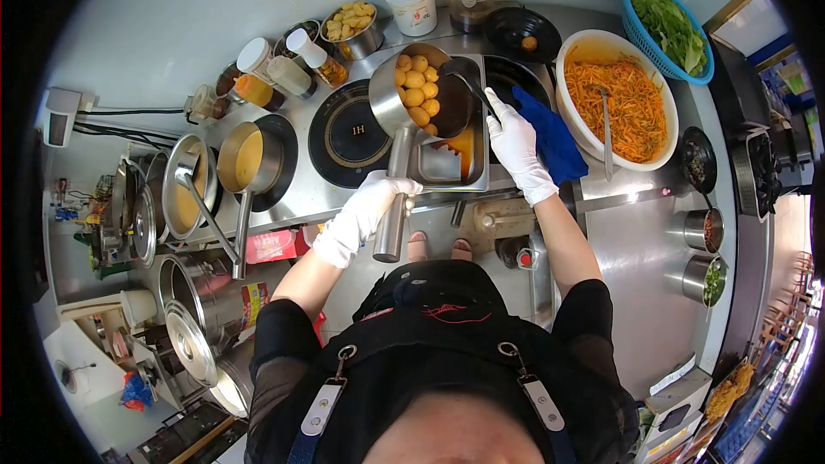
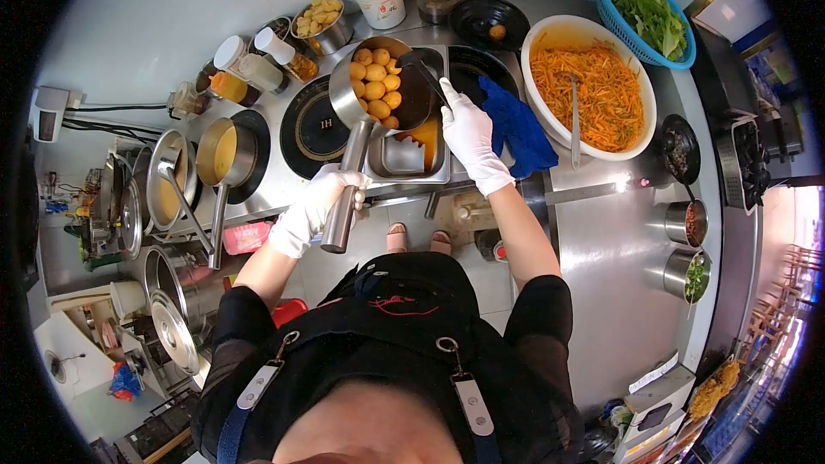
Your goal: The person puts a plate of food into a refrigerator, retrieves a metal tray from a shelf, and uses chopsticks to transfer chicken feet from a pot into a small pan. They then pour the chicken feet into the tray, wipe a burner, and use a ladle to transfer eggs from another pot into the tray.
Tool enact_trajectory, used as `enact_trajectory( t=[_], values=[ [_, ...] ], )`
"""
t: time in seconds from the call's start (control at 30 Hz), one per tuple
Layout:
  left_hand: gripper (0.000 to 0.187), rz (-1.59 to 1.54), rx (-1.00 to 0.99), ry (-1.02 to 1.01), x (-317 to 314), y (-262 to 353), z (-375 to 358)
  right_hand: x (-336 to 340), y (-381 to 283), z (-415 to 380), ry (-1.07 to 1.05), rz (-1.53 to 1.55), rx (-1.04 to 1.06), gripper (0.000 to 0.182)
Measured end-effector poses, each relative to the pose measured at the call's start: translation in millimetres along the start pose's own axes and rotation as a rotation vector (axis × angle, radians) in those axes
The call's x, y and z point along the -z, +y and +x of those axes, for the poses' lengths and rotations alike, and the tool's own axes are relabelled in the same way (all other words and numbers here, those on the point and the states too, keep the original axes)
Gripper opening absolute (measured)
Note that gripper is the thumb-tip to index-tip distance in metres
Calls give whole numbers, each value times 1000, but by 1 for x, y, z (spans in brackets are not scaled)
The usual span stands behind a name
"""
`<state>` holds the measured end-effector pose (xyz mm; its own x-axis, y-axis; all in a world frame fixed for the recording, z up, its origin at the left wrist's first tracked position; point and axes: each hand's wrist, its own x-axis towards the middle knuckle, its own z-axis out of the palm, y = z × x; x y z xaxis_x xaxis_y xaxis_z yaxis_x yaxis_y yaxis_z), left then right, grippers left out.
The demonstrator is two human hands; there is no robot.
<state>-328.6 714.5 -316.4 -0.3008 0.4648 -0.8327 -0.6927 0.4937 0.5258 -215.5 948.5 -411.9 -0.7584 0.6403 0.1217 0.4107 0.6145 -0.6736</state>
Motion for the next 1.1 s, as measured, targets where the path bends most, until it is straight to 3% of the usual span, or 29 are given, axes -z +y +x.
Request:
enact_trajectory(
  t=[0.27,0.43,0.73,1.1],
  values=[
    [12,116,-44,56,-5,13,-9,-8,-1,0,20,26,-8,48],
    [16,219,-81,46,1,17,-9,-13,-9,4,6,193,-108,47],
    [18,496,5,155,-18,48,-22,-28,0,3,70,253,-92,50],
    [19,518,20,123,-19,68,-24,-9,-5,1,33,243,-211,47]
  ],
)
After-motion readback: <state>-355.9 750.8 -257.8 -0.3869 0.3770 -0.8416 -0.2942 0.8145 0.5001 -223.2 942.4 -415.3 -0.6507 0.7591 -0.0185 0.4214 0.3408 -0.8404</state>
